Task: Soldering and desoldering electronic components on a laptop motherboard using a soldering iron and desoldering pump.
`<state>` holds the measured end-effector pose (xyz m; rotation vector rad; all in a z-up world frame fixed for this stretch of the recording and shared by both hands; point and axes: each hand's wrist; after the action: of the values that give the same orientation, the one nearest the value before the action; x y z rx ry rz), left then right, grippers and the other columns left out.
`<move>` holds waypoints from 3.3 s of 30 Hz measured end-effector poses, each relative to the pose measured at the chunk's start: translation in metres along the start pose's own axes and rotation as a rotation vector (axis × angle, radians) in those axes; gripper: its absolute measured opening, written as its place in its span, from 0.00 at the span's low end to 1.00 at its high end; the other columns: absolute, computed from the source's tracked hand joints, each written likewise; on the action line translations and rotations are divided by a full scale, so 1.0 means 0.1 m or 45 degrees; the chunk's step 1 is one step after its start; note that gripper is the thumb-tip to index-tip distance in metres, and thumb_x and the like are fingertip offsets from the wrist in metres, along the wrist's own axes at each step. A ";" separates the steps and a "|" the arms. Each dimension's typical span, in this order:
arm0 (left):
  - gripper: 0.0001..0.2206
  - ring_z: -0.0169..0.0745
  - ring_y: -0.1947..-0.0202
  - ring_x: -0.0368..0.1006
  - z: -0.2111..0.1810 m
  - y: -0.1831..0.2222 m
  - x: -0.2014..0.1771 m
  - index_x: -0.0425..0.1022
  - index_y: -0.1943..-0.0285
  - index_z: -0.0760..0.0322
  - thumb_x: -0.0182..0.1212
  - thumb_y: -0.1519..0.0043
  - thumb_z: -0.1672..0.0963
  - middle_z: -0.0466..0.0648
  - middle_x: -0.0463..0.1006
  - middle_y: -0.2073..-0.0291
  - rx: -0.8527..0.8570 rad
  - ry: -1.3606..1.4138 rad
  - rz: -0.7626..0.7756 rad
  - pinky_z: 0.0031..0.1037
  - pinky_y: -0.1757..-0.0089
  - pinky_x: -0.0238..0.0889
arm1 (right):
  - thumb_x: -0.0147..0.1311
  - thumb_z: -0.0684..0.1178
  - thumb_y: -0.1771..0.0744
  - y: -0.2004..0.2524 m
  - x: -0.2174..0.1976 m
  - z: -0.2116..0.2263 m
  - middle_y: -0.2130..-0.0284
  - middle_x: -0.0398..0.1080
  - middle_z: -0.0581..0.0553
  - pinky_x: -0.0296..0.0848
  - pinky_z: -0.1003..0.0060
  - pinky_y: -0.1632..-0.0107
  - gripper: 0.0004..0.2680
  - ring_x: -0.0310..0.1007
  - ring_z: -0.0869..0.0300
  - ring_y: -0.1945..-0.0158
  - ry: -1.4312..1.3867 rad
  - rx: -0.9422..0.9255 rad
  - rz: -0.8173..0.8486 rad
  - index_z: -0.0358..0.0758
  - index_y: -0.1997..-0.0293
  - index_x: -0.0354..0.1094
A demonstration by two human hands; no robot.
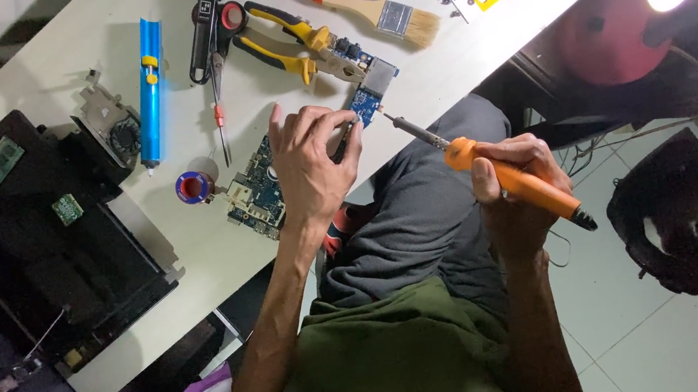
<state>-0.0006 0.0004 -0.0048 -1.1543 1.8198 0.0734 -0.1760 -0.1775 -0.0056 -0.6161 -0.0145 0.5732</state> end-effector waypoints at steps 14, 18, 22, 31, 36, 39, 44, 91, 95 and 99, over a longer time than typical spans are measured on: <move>0.12 0.38 0.57 0.77 0.02 0.00 0.02 0.80 0.51 0.52 0.68 0.38 0.48 0.40 0.77 0.61 -0.013 0.033 0.023 0.59 0.35 0.45 | 0.69 0.36 0.35 -0.01 0.03 -0.01 0.70 0.72 0.30 0.73 0.63 0.67 0.09 0.72 0.51 0.74 0.029 -0.029 0.002 0.21 0.57 0.71; 0.14 0.39 0.57 0.78 0.01 -0.01 0.02 0.80 0.51 0.54 0.68 0.38 0.47 0.42 0.77 0.61 -0.010 0.046 0.017 0.59 0.35 0.45 | 0.68 0.37 0.35 -0.04 0.07 0.06 0.71 0.72 0.32 0.73 0.62 0.65 0.09 0.72 0.53 0.72 0.041 -0.056 0.002 0.24 0.57 0.70; 0.12 0.39 0.56 0.78 0.03 0.00 0.02 0.80 0.51 0.53 0.68 0.38 0.49 0.41 0.77 0.61 0.008 0.015 0.014 0.58 0.35 0.46 | 0.68 0.38 0.34 -0.01 0.09 0.04 0.71 0.71 0.34 0.73 0.64 0.64 0.09 0.71 0.54 0.72 0.090 -0.054 -0.026 0.25 0.57 0.70; 0.08 0.37 0.58 0.77 0.03 0.02 0.02 0.82 0.53 0.50 0.66 0.35 0.50 0.39 0.76 0.62 0.004 -0.011 0.015 0.59 0.36 0.48 | 0.69 0.38 0.35 0.06 0.02 0.00 0.71 0.72 0.32 0.73 0.66 0.68 0.09 0.72 0.54 0.75 -0.003 -0.004 -0.090 0.23 0.57 0.72; 0.07 0.38 0.60 0.77 -0.02 -0.01 -0.02 0.81 0.53 0.53 0.64 0.34 0.52 0.40 0.76 0.62 0.003 0.031 0.059 0.62 0.36 0.45 | 0.67 0.41 0.35 0.19 -0.07 -0.13 0.71 0.73 0.36 0.72 0.69 0.71 0.10 0.72 0.57 0.76 -0.015 0.012 -0.112 0.24 0.56 0.72; 0.06 0.36 0.62 0.77 -0.03 -0.04 -0.02 0.80 0.53 0.52 0.65 0.35 0.53 0.38 0.76 0.62 0.007 0.052 0.050 0.64 0.36 0.45 | 0.64 0.41 0.34 0.17 -0.10 -0.06 0.71 0.72 0.35 0.74 0.68 0.70 0.09 0.72 0.57 0.76 -0.096 0.071 -0.148 0.23 0.57 0.72; 0.06 0.37 0.63 0.77 -0.02 -0.06 0.01 0.78 0.53 0.53 0.64 0.36 0.53 0.39 0.74 0.63 0.003 0.038 0.049 0.66 0.37 0.46 | 0.64 0.43 0.33 0.22 -0.16 -0.11 0.70 0.72 0.36 0.75 0.67 0.68 0.09 0.73 0.57 0.74 -0.081 0.055 -0.168 0.25 0.55 0.71; 0.07 0.38 0.64 0.83 -0.83 -0.08 0.07 0.84 0.55 0.59 0.69 0.40 0.60 0.46 0.84 0.67 -0.225 0.857 0.053 0.38 0.52 0.75 | 0.50 0.54 0.29 0.20 -0.29 0.09 0.68 0.66 0.42 0.73 0.70 0.70 0.13 0.70 0.61 0.74 -0.059 0.285 -0.233 0.32 0.52 0.67; 0.10 0.37 0.61 0.82 -1.08 -0.03 0.42 0.84 0.53 0.63 0.72 0.42 0.58 0.51 0.84 0.67 -0.540 1.271 0.196 0.32 0.54 0.76 | 0.48 0.53 0.28 0.18 -0.42 0.06 0.71 0.65 0.44 0.72 0.70 0.68 0.11 0.69 0.62 0.73 -0.008 0.302 -0.276 0.34 0.49 0.66; 0.18 0.41 0.64 0.80 -1.23 -0.19 0.54 0.78 0.47 0.73 0.73 0.43 0.58 0.58 0.83 0.68 -0.584 1.346 0.213 0.33 0.54 0.76 | 0.49 0.51 0.28 0.27 -0.64 -0.08 0.71 0.66 0.47 0.72 0.70 0.63 0.08 0.70 0.64 0.71 -0.040 0.411 -0.345 0.40 0.48 0.66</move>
<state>-0.0756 -0.1067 0.0303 -1.5000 2.9429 -0.0395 -0.2419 -0.1968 -0.0167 -0.2836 -0.0337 0.3122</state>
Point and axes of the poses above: each hand's wrist, its own y-axis away from the middle knuckle, its own x-axis out of the palm, z = x × y
